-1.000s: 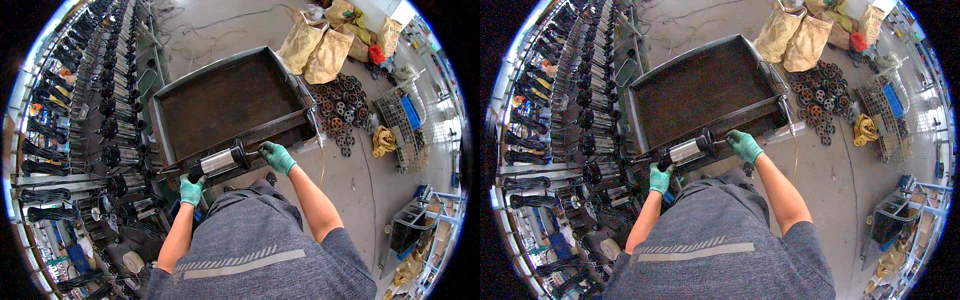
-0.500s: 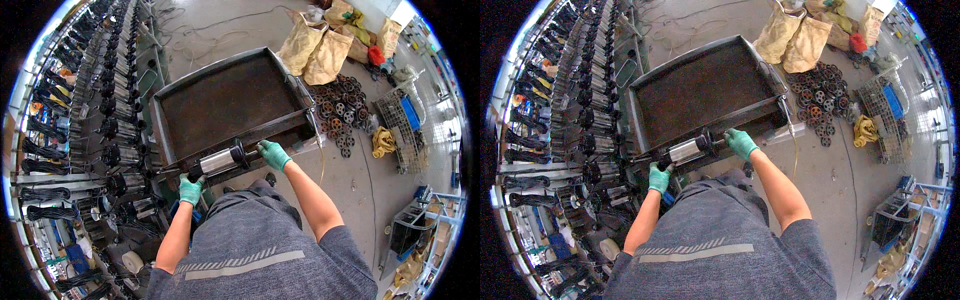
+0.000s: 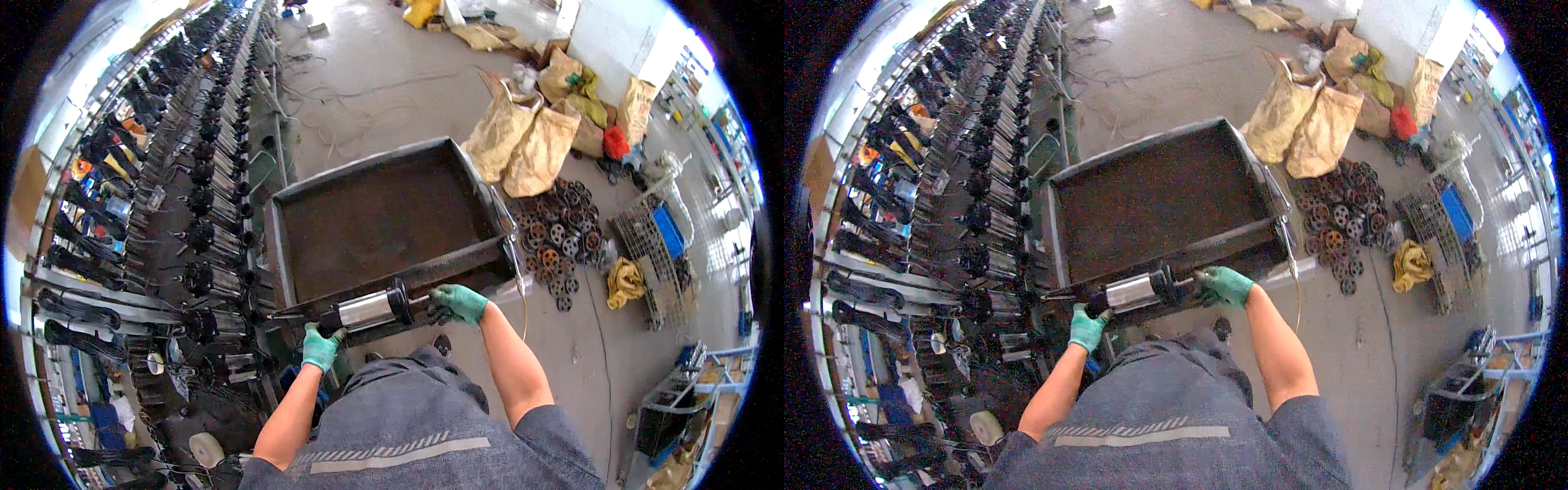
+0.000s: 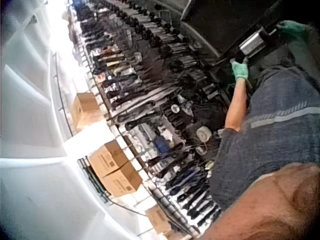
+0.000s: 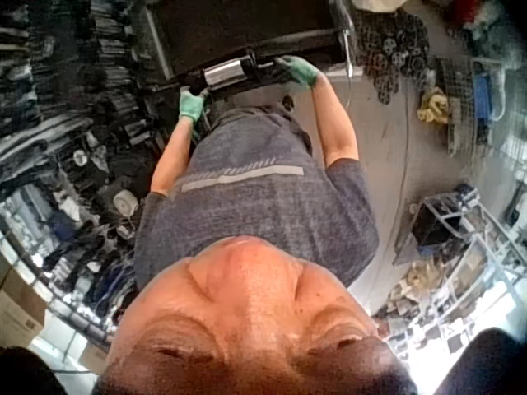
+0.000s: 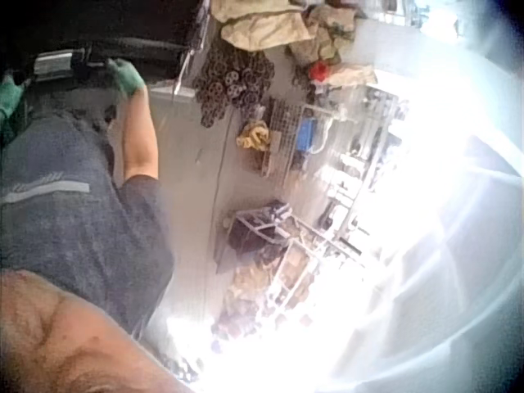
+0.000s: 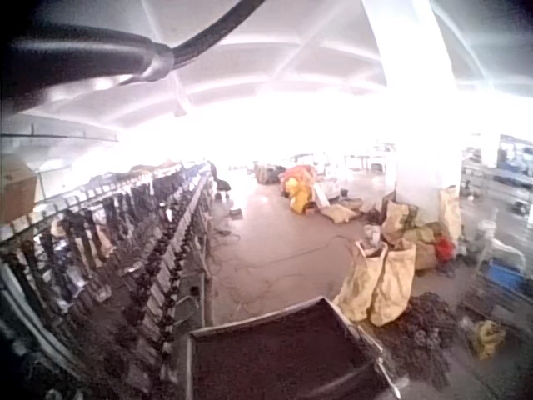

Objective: The person repeatedly tests a cylindrical metal device by submerging it in a water-filled tray and manipulating its ends. The person handles the device with both hands, submerges it, and then removes it to place it on a nearby rack. This cycle is repeated multiple times throughout the video.

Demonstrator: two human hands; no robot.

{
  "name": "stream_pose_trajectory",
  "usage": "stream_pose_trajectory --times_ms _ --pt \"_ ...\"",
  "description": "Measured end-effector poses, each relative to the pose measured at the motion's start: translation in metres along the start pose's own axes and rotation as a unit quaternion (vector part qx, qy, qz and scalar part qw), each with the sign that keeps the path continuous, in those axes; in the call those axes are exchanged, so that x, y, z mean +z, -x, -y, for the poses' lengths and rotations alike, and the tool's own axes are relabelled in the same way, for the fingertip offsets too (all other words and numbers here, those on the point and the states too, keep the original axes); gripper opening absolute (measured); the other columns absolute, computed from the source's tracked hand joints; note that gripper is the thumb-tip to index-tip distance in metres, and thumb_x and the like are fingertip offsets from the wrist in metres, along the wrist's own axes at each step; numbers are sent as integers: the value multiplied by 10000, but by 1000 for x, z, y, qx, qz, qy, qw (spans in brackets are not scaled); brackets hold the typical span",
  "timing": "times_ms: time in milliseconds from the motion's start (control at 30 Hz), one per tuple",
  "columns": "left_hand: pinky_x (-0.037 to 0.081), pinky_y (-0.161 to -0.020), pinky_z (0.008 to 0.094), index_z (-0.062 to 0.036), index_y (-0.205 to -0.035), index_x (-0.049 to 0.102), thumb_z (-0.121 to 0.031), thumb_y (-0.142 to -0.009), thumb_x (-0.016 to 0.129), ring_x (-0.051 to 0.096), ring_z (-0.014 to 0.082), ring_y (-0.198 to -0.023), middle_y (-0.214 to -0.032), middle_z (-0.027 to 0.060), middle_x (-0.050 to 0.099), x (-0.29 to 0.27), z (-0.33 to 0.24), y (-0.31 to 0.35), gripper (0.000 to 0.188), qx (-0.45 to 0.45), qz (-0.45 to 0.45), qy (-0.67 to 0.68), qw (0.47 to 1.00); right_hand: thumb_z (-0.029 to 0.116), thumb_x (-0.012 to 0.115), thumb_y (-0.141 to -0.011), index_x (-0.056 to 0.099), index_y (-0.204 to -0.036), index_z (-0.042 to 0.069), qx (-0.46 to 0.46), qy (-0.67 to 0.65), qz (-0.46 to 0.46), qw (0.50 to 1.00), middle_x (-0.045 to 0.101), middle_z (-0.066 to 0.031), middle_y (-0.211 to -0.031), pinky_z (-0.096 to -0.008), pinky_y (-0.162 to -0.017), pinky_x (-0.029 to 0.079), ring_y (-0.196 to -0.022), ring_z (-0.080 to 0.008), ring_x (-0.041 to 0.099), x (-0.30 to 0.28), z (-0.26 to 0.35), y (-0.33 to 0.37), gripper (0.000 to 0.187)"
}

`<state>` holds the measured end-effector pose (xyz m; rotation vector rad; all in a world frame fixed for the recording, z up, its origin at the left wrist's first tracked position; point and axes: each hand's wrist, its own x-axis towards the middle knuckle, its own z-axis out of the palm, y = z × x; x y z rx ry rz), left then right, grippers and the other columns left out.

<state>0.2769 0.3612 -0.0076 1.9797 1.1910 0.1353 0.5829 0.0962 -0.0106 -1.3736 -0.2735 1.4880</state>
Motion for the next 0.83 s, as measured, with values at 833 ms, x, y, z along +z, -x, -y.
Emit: stream_pose_trajectory --times_ms 833 --pt "496 -1004 442 43 -1377 465 -458 -819 851 638 398 -1175 -1271 261 657 6 18 -12 844 -5 27 -39 999 153 623 -1030 683 -1346 164 -100 168 -2 981 735 -22 -1146 -344 -895 551 -955 -136 665 -30 -27 -32 322"
